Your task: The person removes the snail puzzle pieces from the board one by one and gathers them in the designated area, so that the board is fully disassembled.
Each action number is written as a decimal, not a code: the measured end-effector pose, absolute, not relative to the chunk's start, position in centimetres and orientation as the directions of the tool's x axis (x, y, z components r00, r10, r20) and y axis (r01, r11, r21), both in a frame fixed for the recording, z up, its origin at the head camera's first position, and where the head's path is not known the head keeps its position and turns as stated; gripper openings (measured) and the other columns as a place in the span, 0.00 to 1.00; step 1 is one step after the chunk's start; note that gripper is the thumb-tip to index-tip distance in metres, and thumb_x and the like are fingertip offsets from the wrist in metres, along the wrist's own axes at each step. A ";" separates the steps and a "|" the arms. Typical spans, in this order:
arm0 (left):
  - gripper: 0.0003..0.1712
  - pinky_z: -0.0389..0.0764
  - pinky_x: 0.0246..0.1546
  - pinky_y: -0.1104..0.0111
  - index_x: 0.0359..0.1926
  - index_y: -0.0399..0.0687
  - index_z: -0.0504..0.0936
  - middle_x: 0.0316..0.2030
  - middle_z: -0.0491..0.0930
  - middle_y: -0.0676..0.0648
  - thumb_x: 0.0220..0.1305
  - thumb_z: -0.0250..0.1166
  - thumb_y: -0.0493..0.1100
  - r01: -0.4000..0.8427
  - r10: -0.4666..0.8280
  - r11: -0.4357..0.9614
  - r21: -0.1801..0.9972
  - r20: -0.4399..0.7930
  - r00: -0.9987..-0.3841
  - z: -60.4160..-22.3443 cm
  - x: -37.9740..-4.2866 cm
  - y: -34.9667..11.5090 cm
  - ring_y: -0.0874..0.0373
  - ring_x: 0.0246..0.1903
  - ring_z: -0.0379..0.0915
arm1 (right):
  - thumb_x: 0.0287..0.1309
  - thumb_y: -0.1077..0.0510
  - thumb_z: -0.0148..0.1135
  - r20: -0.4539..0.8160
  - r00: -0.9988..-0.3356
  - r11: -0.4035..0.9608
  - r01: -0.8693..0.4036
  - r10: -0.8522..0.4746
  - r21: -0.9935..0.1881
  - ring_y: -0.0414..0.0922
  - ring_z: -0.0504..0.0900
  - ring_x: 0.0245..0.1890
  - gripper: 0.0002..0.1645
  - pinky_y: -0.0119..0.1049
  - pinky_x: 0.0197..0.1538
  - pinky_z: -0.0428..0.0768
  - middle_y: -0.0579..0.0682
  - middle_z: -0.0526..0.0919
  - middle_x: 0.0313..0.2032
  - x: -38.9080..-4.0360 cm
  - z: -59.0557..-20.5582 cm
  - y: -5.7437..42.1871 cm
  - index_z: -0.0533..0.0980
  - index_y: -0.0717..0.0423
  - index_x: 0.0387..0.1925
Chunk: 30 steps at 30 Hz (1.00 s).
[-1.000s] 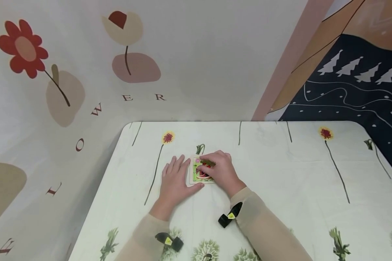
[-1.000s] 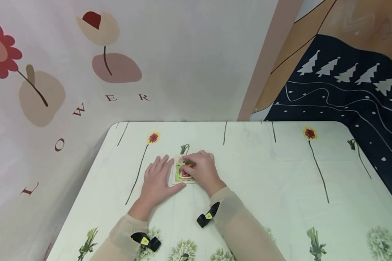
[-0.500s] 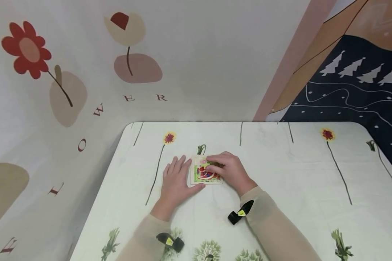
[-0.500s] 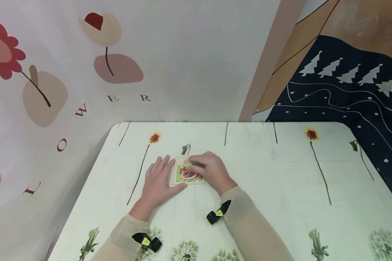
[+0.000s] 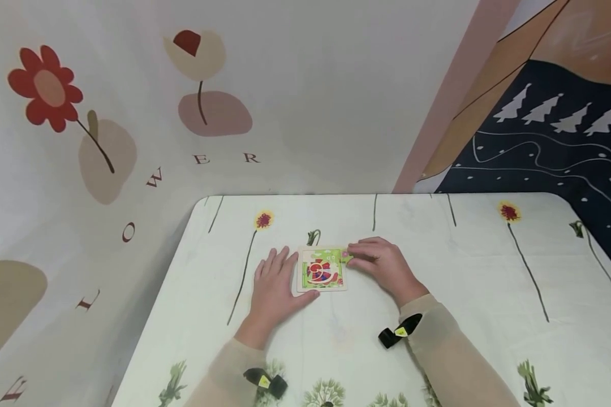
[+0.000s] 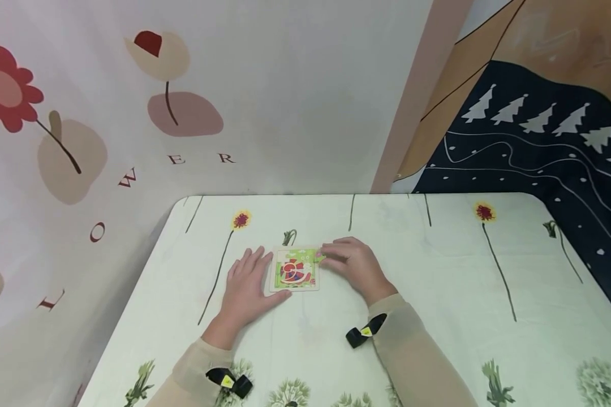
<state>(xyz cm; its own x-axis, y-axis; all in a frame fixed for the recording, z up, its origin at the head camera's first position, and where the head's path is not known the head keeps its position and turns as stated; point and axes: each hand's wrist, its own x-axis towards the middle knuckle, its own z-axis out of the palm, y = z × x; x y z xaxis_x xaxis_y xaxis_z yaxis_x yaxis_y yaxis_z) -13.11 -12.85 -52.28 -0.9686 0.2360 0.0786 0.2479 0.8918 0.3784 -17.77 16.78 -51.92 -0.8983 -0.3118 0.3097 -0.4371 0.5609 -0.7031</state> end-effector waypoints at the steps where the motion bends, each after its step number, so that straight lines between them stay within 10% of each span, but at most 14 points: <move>1: 0.62 0.47 0.78 0.40 0.81 0.47 0.65 0.82 0.56 0.40 0.57 0.70 0.78 0.247 0.235 0.892 0.379 0.079 -0.969 -52.3 -13.1 -12.9 0.38 0.83 0.42 | 0.58 0.52 0.82 0.304 -0.902 0.570 -0.429 -0.305 -0.701 0.49 0.83 0.60 0.20 0.52 0.66 0.78 0.43 0.90 0.54 -17.8 -51.9 17.0 0.91 0.46 0.52; 13: 0.60 0.48 0.78 0.39 0.81 0.47 0.65 0.82 0.56 0.40 0.59 0.68 0.78 0.260 0.245 0.894 0.365 0.087 -0.966 -52.6 -13.0 -12.8 0.38 0.83 0.42 | 0.58 0.55 0.81 0.226 -0.937 0.644 -0.348 -0.268 -0.681 0.45 0.80 0.52 0.18 0.46 0.53 0.83 0.44 0.90 0.53 -18.0 -51.9 18.3 0.91 0.47 0.52; 30: 0.59 0.47 0.78 0.39 0.82 0.47 0.63 0.83 0.55 0.39 0.62 0.66 0.76 0.257 0.244 0.895 0.364 0.082 -0.966 -52.5 -12.9 -12.9 0.38 0.83 0.41 | 0.64 0.54 0.78 0.159 -0.956 0.626 -0.281 -0.246 -0.727 0.45 0.78 0.58 0.17 0.48 0.60 0.80 0.43 0.87 0.59 -18.1 -51.7 18.3 0.90 0.48 0.53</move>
<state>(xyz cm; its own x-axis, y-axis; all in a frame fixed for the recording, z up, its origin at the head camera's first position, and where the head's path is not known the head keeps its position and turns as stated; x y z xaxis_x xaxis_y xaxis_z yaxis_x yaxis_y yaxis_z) -12.85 -12.86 -52.46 -0.9663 0.2443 0.0817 0.2571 0.8952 0.3641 -18.14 18.27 -51.73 -0.9563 -0.2455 0.1586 -0.2814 0.6261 -0.7272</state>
